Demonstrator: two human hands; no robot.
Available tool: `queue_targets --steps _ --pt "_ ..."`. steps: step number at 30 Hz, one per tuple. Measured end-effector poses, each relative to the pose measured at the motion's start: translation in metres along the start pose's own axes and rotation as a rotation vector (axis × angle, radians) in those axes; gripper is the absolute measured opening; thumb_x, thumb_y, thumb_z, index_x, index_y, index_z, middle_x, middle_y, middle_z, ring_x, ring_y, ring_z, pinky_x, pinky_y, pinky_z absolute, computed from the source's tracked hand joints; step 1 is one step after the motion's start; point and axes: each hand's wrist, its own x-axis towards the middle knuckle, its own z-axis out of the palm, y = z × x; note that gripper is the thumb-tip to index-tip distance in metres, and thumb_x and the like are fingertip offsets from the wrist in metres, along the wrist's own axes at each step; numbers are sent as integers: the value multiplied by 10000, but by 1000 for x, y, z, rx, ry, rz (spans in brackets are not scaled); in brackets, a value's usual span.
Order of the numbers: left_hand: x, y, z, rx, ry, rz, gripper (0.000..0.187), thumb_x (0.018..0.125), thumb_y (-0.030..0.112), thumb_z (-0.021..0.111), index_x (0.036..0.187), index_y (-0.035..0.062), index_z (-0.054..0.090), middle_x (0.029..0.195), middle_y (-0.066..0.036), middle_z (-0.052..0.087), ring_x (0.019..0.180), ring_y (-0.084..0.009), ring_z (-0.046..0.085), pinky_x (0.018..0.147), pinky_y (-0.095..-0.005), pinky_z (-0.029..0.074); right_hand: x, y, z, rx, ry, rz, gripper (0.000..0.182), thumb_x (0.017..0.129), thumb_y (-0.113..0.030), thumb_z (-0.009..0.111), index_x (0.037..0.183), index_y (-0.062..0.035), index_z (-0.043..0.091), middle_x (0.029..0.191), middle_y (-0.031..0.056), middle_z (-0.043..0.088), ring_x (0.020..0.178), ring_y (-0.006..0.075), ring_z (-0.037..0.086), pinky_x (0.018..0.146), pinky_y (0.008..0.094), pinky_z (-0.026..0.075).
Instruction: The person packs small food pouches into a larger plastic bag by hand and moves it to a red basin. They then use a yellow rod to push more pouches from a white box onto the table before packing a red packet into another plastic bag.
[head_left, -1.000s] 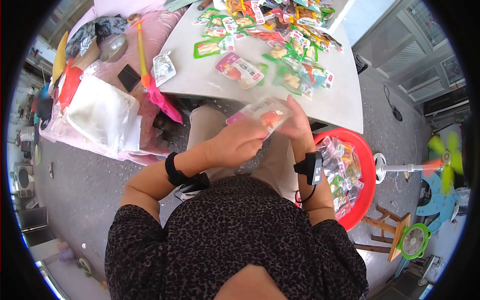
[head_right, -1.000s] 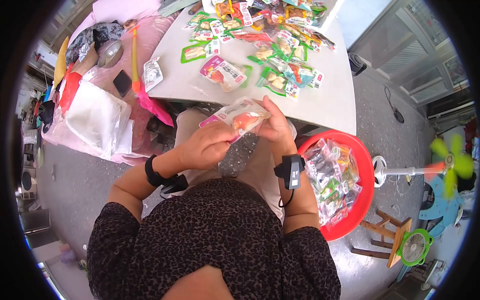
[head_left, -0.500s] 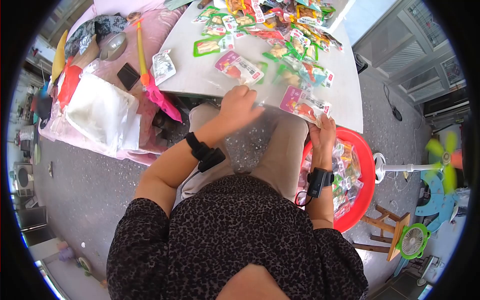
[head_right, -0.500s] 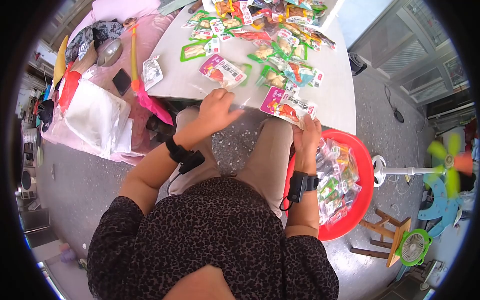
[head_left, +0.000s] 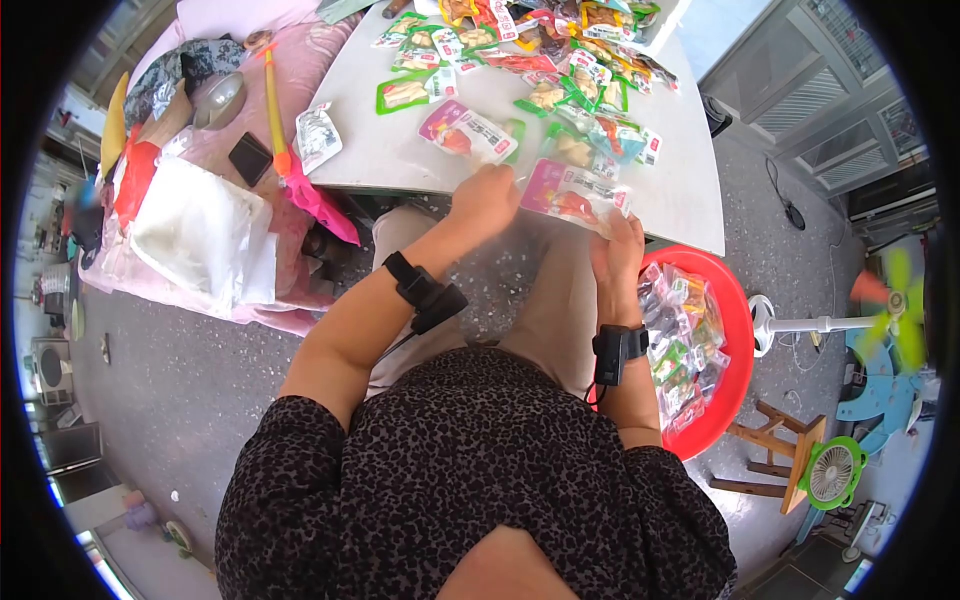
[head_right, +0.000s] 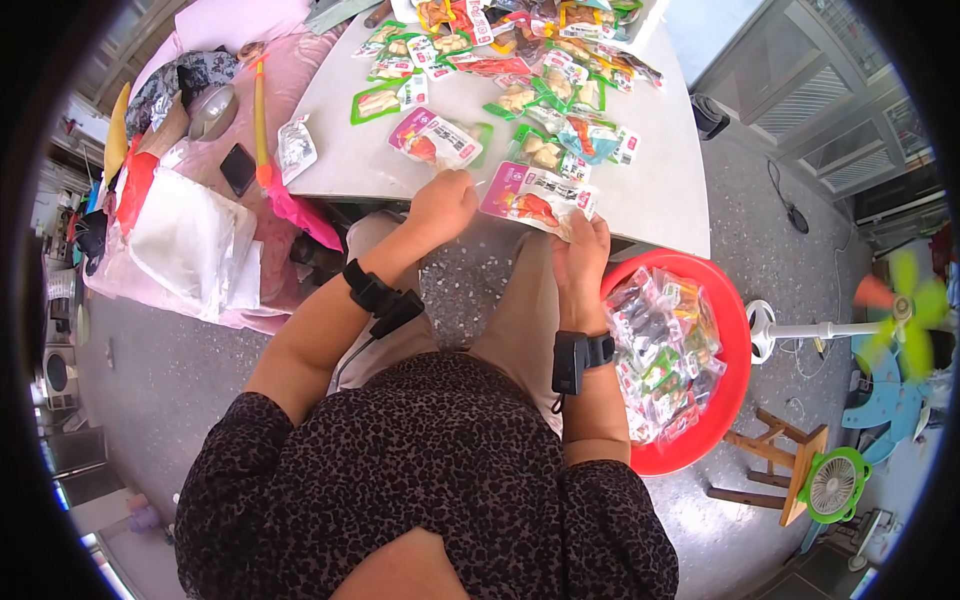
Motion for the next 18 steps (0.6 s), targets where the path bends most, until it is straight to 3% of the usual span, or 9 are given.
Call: queue_targets --steps 5,12,14,16,18 --pt "3 6 -4 -105 31 59 150 753 153 440 749 17 502 769 -185 520 733 -352 511 651 -429 411 2 10 17 32 -25 80 140 825 -18 405 961 14 392 955 143 495 828 233 533 699 377 469" --pt "1 15 -11 133 78 147 130 729 144 463 783 31 499 737 -161 519 672 -338 526 582 -420 429 8 17 36 79 34 54 137 828 -18 401 958 22 387 952 141 492 830 242 532 708 397 466" --pt "3 17 -11 181 77 145 117 720 129 468 786 37 497 732 -157 521 650 -336 530 559 -420 431 19 33 20 -571 -88 -278 134 827 -13 396 955 25 386 959 141 488 834 249 532 708 404 466" --pt "1 19 -9 177 86 148 110 719 119 469 784 34 497 728 -155 522 645 -335 532 556 -424 430 24 33 23 -536 -123 -293 132 825 -8 391 952 25 386 963 140 488 839 254 532 709 411 465" --pt "2 18 -7 141 112 146 106 718 115 471 779 32 495 724 -154 522 645 -333 533 555 -425 429 33 27 29 177 -67 21 130 823 -3 386 950 23 388 963 138 490 847 257 533 708 419 462"
